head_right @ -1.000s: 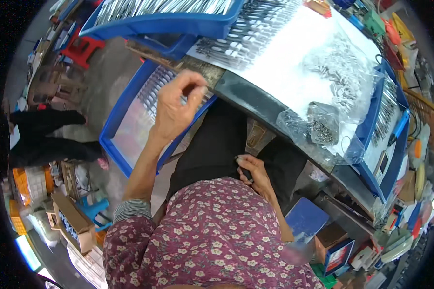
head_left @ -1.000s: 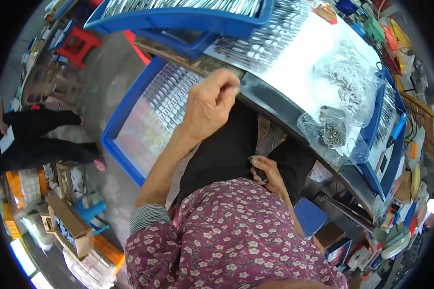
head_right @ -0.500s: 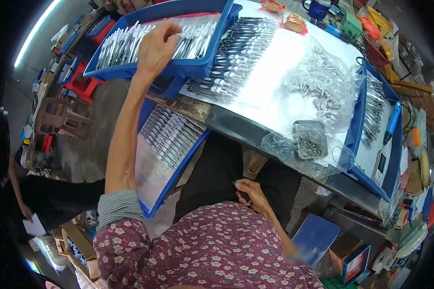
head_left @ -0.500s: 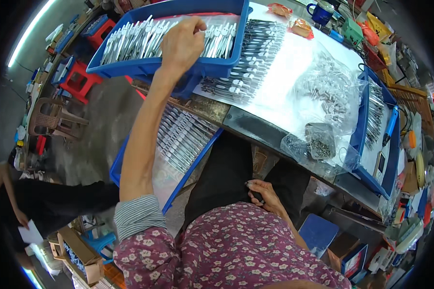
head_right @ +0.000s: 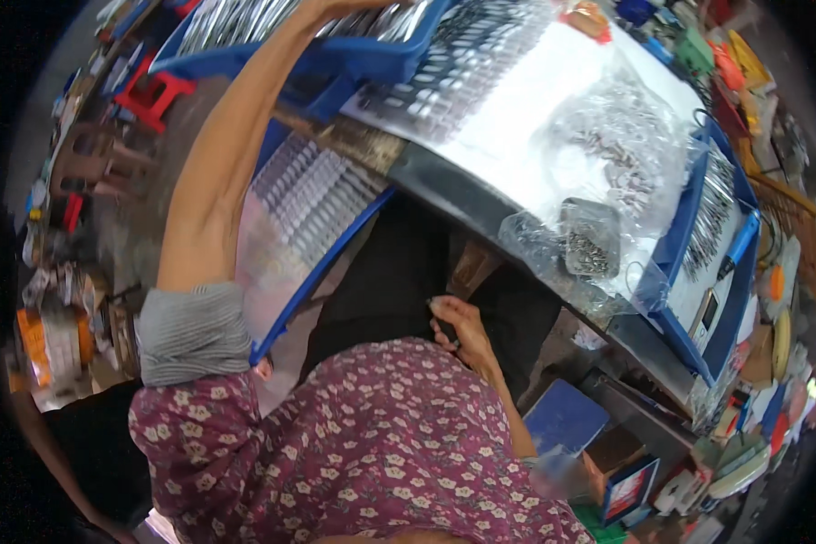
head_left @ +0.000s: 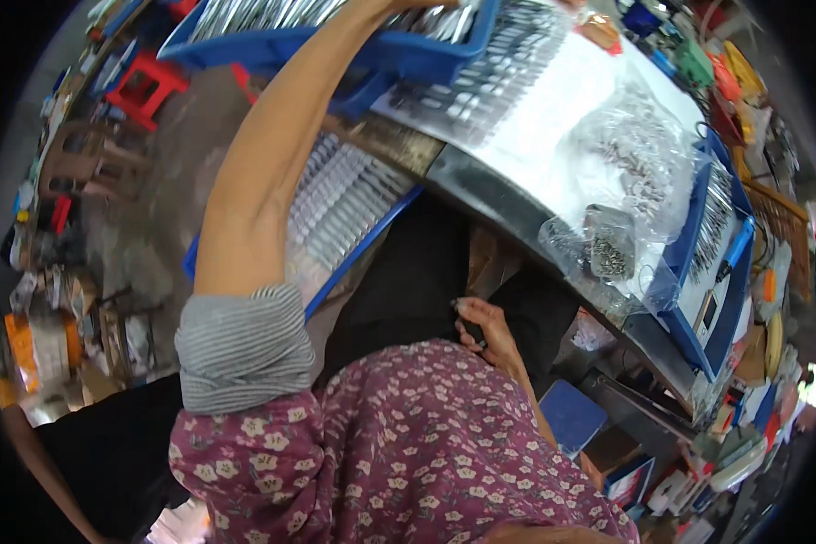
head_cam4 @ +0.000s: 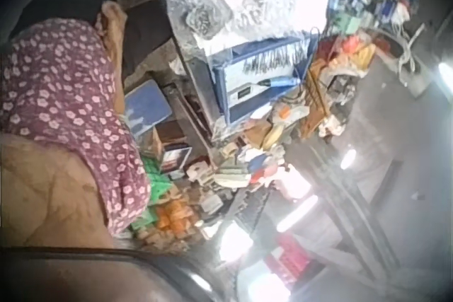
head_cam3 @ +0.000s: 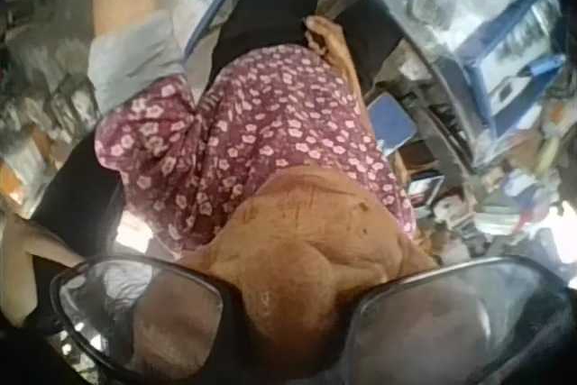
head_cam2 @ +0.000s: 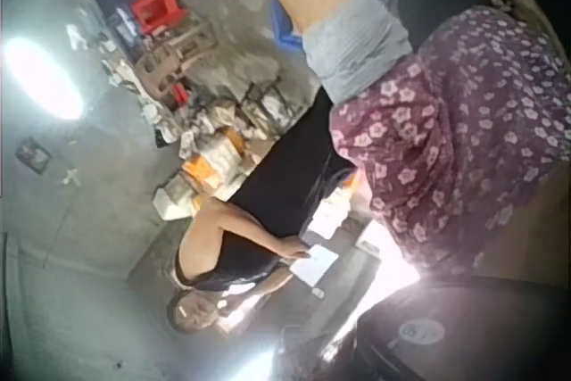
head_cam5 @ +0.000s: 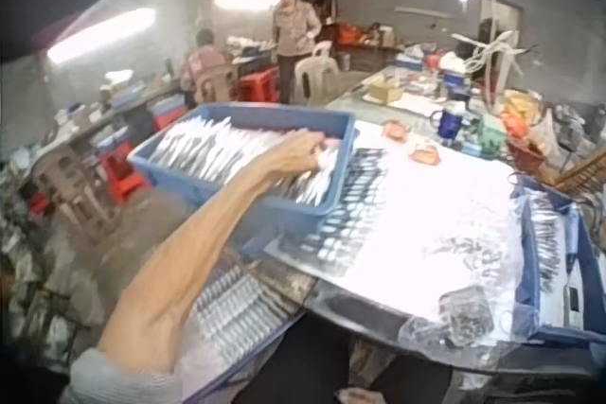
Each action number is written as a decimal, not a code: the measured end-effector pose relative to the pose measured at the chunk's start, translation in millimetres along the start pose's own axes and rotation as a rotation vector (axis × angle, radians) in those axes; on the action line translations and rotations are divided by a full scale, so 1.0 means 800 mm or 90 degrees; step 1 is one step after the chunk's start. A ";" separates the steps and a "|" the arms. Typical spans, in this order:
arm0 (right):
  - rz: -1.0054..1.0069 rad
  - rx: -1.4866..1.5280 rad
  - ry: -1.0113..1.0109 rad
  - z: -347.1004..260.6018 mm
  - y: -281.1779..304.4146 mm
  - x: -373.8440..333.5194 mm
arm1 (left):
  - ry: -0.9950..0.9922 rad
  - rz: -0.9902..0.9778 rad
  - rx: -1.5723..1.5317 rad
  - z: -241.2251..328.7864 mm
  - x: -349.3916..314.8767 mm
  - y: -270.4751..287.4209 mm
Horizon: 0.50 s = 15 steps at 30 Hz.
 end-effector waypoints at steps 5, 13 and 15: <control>0.026 0.012 -0.005 0.004 0.003 0.007 | 0.065 0.006 -0.106 0.018 0.010 -0.004; 0.010 0.028 -0.011 -0.001 -0.006 0.001 | 0.064 0.066 -0.285 0.048 -0.018 0.035; 0.011 0.031 -0.004 -0.003 -0.003 0.001 | 0.053 0.084 -0.325 0.066 -0.021 0.042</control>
Point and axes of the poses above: each hand's wrist, its own x-axis towards the middle knuckle, its own y-axis out of the back of the hand, z = x × y, the point moved 2 cm from there along x, towards the middle knuckle
